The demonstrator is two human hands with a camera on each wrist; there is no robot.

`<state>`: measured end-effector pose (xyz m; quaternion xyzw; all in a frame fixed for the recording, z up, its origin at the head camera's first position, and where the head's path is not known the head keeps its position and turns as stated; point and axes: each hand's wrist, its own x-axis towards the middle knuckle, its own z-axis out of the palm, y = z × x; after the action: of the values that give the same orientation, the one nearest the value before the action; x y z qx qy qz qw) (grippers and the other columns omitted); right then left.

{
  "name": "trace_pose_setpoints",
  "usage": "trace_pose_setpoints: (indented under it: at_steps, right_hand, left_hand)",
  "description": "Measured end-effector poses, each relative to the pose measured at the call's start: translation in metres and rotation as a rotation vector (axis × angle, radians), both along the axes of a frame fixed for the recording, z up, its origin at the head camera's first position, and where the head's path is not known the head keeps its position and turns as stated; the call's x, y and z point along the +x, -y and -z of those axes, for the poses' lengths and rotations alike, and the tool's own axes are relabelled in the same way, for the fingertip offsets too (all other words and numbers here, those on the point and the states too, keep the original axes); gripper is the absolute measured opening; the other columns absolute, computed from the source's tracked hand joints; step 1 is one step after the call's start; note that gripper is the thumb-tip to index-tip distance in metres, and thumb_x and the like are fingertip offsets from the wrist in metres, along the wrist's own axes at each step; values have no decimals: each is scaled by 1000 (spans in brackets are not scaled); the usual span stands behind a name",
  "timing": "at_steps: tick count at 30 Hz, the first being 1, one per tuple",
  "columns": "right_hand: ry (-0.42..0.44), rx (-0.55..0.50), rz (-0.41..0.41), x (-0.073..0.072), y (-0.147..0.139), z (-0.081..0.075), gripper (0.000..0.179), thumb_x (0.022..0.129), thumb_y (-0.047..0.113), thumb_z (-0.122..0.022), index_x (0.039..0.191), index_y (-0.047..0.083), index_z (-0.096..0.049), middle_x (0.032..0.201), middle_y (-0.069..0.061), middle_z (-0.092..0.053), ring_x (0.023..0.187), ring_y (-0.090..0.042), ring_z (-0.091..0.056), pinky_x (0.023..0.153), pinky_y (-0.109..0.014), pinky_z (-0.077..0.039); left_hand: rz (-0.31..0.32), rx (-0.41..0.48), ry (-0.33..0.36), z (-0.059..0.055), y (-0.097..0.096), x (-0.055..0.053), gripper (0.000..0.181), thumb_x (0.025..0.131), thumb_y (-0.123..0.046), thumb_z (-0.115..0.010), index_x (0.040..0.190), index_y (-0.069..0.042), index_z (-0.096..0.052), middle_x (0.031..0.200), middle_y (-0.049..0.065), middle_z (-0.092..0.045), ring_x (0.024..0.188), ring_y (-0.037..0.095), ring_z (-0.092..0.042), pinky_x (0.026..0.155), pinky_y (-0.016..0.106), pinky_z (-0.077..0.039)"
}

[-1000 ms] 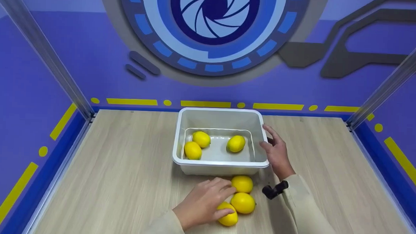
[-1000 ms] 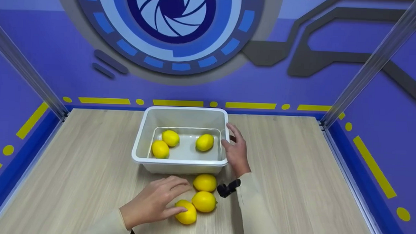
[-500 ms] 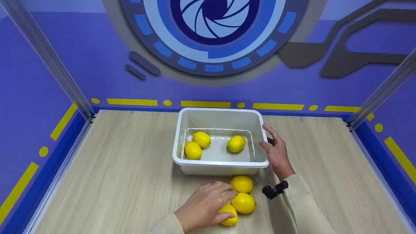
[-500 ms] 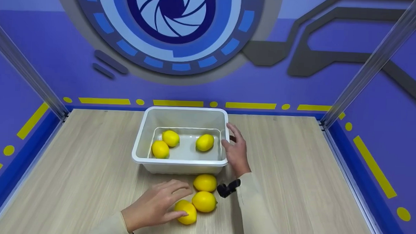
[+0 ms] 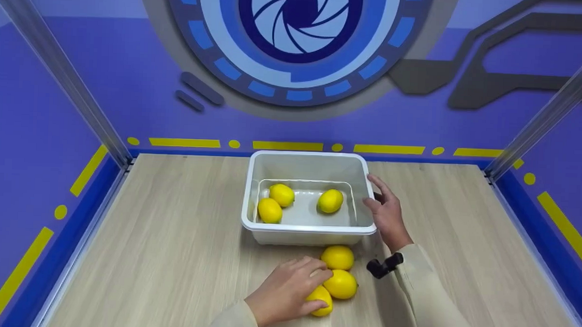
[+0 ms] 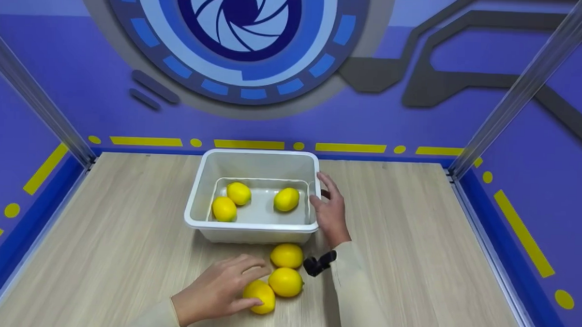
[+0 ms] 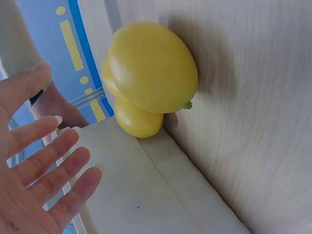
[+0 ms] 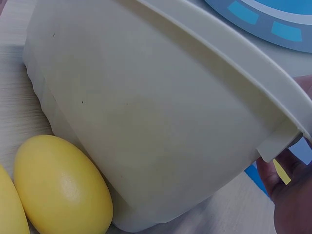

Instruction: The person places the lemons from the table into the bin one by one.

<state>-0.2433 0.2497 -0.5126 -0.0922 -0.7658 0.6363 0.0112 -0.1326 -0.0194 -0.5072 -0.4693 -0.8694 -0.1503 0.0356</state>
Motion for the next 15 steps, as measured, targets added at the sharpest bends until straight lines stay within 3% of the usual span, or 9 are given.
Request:
trace_pose_setpoints:
  at_steps: [10,15]
  right_hand:
    - [8,4,3,-2,-1,2,59,96,8,-51,150,26,-35,150,-17,-41,135,-34,-44,106,-55,-41]
    - [4,7,0,-2,-1,2,59,96,7,-51,150,26,-35,151,-17,-40,135,-34,-43,106,-56,-41]
  left_hand:
    - [16,-15,33,5,-1,1,50,89,-48,-64,131,-22,-57,127,-5,-60,113,10,-57,95,28,-52]
    - [27,-18,14,6,-2,2,51,87,-47,-67,130,-22,-56,126,-4,-60,111,11,-57,93,26,-53]
